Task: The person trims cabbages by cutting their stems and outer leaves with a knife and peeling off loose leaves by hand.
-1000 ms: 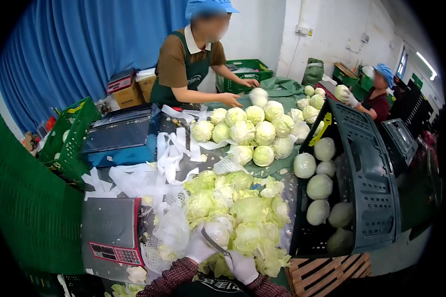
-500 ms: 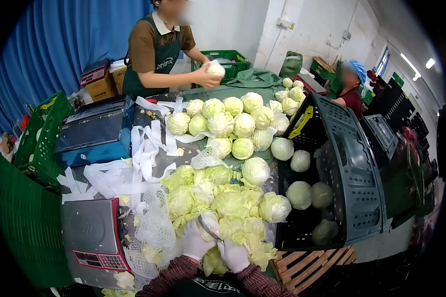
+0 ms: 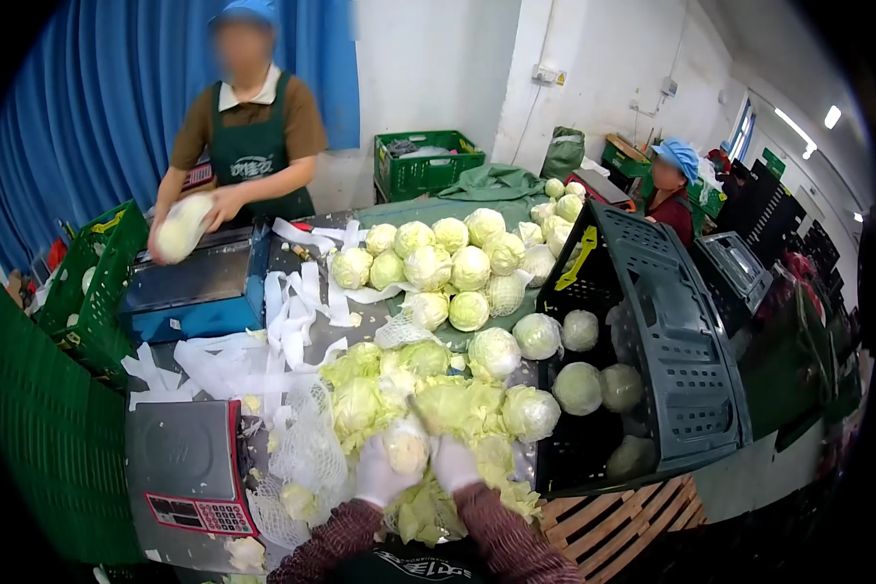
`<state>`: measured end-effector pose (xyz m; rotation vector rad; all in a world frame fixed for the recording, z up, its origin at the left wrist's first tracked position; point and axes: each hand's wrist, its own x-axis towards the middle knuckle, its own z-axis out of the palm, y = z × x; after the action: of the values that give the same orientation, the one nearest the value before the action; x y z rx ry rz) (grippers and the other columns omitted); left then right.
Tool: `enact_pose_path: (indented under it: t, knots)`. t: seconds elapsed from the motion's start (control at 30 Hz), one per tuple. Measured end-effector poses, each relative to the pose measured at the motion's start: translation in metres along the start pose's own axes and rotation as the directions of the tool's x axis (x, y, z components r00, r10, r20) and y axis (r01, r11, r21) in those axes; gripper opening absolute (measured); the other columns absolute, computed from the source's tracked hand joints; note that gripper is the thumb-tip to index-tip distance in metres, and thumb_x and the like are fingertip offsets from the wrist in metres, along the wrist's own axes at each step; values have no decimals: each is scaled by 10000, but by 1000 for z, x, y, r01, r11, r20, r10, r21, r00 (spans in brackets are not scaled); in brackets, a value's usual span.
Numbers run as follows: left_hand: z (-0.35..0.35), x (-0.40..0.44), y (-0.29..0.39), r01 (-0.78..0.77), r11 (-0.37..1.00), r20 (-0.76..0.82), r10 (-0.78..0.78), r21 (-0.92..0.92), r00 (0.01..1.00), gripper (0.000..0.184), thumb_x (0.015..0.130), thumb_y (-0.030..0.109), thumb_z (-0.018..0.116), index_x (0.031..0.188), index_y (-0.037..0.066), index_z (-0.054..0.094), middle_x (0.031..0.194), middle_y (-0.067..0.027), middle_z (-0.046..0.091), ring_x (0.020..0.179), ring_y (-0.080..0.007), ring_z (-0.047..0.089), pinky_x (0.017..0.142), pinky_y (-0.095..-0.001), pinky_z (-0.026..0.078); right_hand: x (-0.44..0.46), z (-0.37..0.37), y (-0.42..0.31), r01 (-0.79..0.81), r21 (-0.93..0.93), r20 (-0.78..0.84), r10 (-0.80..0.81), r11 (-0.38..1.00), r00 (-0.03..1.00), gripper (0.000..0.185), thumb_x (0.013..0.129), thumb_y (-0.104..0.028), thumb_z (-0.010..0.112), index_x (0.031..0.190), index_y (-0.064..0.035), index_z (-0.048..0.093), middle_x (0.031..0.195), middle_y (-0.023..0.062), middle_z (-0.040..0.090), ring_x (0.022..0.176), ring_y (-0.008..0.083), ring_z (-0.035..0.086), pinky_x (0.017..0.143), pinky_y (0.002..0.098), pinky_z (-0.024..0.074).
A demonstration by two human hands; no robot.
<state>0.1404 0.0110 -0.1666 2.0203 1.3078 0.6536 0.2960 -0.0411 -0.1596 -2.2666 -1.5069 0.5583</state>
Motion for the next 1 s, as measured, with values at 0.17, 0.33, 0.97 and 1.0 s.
enact_pose_path:
  t: [0.17, 0.33, 0.97, 1.0]
  knots:
    - [-57, -18, -15, 21, 971, 89, 0, -239, 996, 1015, 544, 360, 886, 1323, -17, 355, 1248, -179, 495, 1153, -275, 504, 978, -383, 427, 14, -10, 30, 8, 83, -13, -7, 997, 1000, 513, 960, -453, 370, 999, 1, 605, 843, 281, 630, 801, 458, 598, 733, 527, 467]
    - [-106, -22, -25, 100, 545, 46, -111, -832, 993, 986, 560, 236, 902, 1337, -3, 345, 1261, -141, 498, 1148, -232, 516, 975, -363, 444, -20, -18, 13, -320, 669, 226, 226, 671, 947, 360, 882, -354, 618, 1007, -16, 607, 789, 136, 653, 779, 286, 640, 706, 410, 496]
    - [-57, -45, -1, 504, 177, 465, -220, -845, 857, 707, 812, 255, 719, 1381, 27, 367, 1253, -111, 546, 1155, -210, 532, 1007, -390, 419, -40, -64, -86, -361, 927, 346, -143, -102, 927, 190, 917, -249, 607, 925, -61, 584, 613, -26, 514, 477, 75, 462, 432, 213, 351]
    - [-51, -44, -10, 503, 176, 464, -221, -846, 858, 707, 812, 255, 719, 1381, 27, 367, 1253, -111, 546, 1155, -210, 532, 1007, -390, 419, -39, -62, -82, -468, 856, 437, -178, -218, 882, 210, 927, -285, 586, 976, -81, 582, 591, -29, 518, 447, 73, 464, 407, 213, 355]
